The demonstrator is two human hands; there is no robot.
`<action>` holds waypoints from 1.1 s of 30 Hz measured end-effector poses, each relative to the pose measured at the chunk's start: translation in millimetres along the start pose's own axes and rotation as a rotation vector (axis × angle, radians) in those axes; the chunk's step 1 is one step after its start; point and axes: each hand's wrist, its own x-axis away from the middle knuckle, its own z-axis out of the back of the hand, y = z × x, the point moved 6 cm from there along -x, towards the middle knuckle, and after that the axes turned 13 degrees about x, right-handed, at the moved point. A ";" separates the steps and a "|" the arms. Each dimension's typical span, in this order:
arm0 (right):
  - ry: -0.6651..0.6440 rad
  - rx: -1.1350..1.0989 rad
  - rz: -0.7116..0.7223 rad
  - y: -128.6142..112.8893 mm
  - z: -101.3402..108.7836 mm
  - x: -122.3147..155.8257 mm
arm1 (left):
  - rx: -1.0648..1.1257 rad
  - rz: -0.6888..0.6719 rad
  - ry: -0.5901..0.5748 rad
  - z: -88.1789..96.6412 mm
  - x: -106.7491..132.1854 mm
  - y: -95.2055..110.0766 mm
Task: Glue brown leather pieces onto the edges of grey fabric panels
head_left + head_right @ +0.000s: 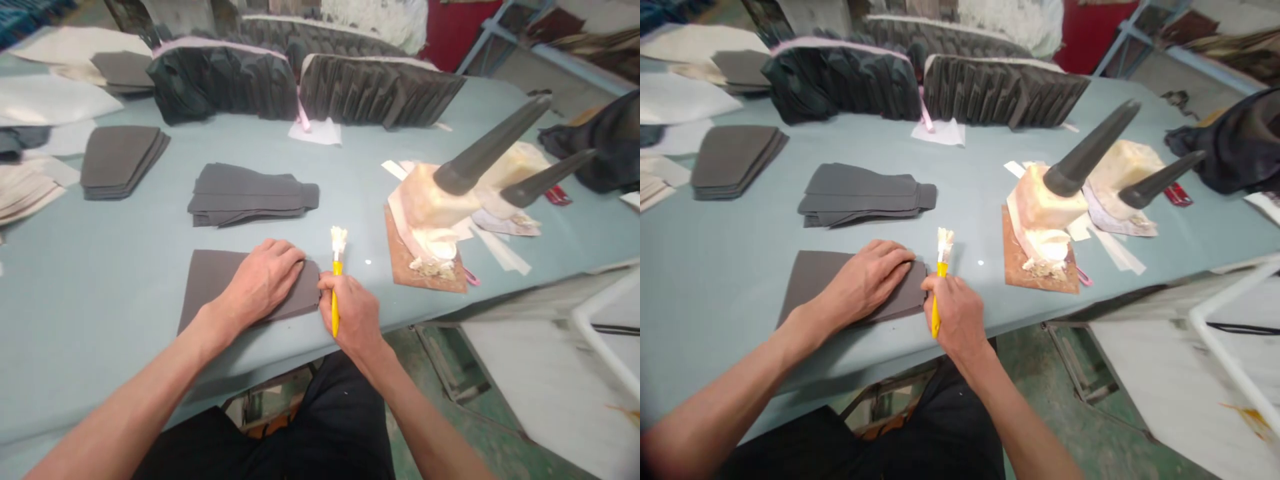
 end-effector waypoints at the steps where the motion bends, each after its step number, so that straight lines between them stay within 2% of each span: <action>1: -0.001 -0.008 -0.003 -1.0 0.5 -0.5 | 0.002 0.002 0.002 0.9 0.9 -0.3; 6: -0.010 -0.044 -0.019 -0.3 0.9 -2.3 | -0.009 0.005 0.023 2.4 1.6 -1.7; 12: -0.074 -0.069 -0.102 10.2 -5.3 0.2 | -0.153 0.072 0.022 1.2 -1.5 0.1; 17: -0.141 -0.048 -0.159 15.2 -11.7 3.7 | -0.132 0.101 0.093 9.7 6.2 4.9; 21: -0.151 -0.035 -0.187 16.9 -13.3 5.0 | -0.056 0.174 0.179 33.3 33.8 -1.1; 27: -0.149 -0.054 -0.204 17.8 -16.4 5.8 | -0.028 0.337 0.370 77.9 109.1 -14.1; 30: -0.148 -0.061 -0.198 16.9 -16.1 5.4 | -0.021 0.383 0.429 82.7 134.6 -11.0; 33: -0.140 -0.064 -0.192 15.9 -14.4 4.6 | 0.020 0.381 0.457 76.2 142.4 -6.8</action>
